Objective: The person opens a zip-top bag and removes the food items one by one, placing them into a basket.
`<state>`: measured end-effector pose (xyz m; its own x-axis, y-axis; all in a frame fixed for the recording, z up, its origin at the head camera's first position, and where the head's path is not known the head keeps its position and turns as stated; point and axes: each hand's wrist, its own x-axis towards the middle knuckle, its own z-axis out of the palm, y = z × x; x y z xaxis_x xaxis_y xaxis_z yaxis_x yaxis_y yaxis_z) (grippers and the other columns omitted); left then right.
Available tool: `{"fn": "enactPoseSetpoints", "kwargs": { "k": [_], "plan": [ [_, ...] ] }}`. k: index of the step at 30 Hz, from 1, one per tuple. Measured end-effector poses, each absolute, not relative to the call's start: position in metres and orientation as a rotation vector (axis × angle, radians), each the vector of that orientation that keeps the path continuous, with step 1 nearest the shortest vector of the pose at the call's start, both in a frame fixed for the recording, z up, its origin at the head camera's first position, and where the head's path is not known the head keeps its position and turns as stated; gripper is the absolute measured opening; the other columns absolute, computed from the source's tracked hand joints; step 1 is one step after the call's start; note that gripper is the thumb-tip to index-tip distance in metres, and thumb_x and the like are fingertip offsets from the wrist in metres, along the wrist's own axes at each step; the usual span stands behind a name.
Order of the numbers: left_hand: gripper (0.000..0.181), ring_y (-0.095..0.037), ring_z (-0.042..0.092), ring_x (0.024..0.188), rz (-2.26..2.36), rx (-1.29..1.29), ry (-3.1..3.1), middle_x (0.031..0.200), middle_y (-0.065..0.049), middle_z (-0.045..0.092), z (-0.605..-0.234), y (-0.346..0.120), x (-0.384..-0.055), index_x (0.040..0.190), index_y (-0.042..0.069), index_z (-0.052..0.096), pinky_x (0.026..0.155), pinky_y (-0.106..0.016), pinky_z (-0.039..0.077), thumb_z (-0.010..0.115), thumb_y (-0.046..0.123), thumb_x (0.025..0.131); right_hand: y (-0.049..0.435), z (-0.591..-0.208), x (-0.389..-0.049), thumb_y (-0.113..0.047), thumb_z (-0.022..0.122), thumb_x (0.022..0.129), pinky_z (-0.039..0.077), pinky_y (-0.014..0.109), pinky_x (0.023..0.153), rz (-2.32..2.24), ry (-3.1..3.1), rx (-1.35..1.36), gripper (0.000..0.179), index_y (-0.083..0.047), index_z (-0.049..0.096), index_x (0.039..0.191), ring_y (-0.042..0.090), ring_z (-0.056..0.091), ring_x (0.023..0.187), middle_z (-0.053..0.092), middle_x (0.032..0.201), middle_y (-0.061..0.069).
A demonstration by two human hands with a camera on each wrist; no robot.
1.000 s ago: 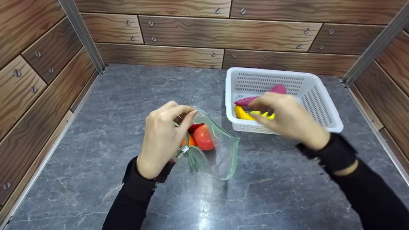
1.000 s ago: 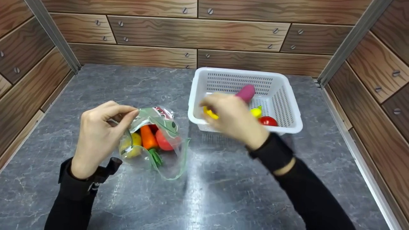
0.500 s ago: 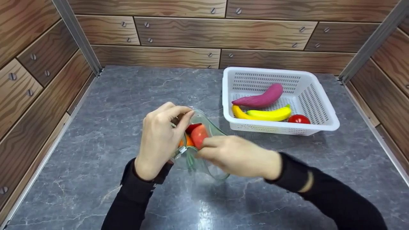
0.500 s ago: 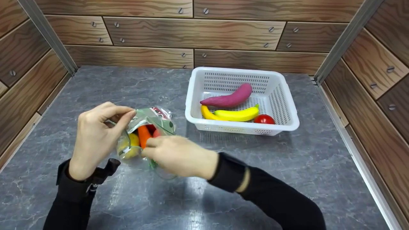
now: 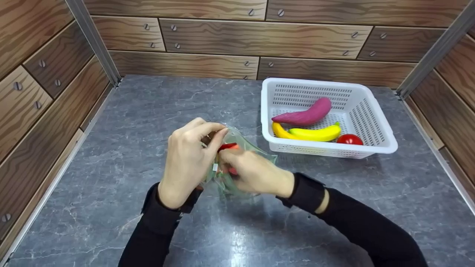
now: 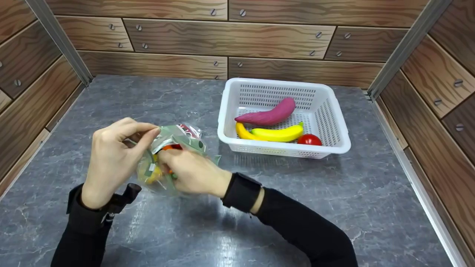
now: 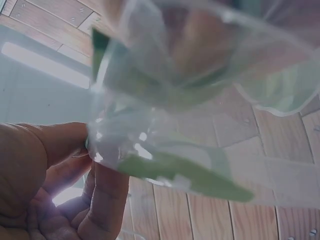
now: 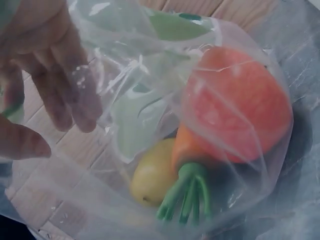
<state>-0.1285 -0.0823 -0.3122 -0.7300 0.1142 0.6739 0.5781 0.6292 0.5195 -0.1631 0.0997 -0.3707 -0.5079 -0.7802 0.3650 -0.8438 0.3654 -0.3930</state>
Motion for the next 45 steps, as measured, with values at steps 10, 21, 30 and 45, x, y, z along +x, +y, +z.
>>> {"fn": "enactPoseSetpoints", "kwargs": {
  "k": [10, 21, 30, 45],
  "plan": [
    [0.010, -0.013, 0.070, 0.070, -1.025, -0.566, -2.250, 0.081, -0.005, 0.072, -0.312, -0.081, -0.128, 0.098, 0.006, 0.083, 0.063, -0.030, 0.060, 0.078, 0.014, 0.096, 0.098, -0.381, -0.174, -0.023, 0.079, 0.095, 0.053, 0.030, 0.071, 0.403, -2.629, 1.359, 0.026, -0.008, 0.059, 0.105, 0.019, 0.059, 0.083, 0.063, 0.094, 0.006],
    [0.010, -0.013, 0.069, 0.069, -0.990, -0.568, -2.265, 0.080, -0.005, 0.072, -0.313, -0.080, -0.129, 0.097, 0.007, 0.083, 0.062, -0.024, 0.057, 0.077, 0.014, 0.097, 0.083, -0.403, -0.181, -0.026, 0.088, 0.083, 0.058, 0.022, 0.074, -0.597, -2.476, 1.129, 0.052, -0.012, 0.063, 0.127, 0.017, 0.065, 0.101, 0.067, 0.121, 0.006],
    [0.009, -0.011, 0.068, 0.068, -0.964, -0.586, -2.272, 0.080, -0.004, 0.071, -0.315, -0.078, -0.130, 0.095, 0.008, 0.083, 0.061, -0.022, 0.056, 0.077, 0.014, 0.097, 0.085, -0.433, -0.195, -0.030, 0.076, 0.091, 0.037, 0.009, 0.056, -0.868, -1.938, 0.866, 0.020, -0.028, 0.071, 0.110, 0.000, 0.056, 0.074, 0.068, 0.089, -0.013],
    [0.011, -0.013, 0.070, 0.070, -1.032, -0.558, -2.260, 0.080, -0.004, 0.072, -0.311, -0.081, -0.129, 0.097, 0.006, 0.083, 0.064, -0.023, 0.058, 0.078, 0.015, 0.097, 0.102, -0.374, -0.160, -0.012, 0.078, 0.092, 0.063, 0.043, 0.096, -0.015, -2.695, 1.232, 0.046, -0.011, 0.061, 0.134, 0.034, 0.064, 0.114, 0.058, 0.137, 0.017]
  ]
}}
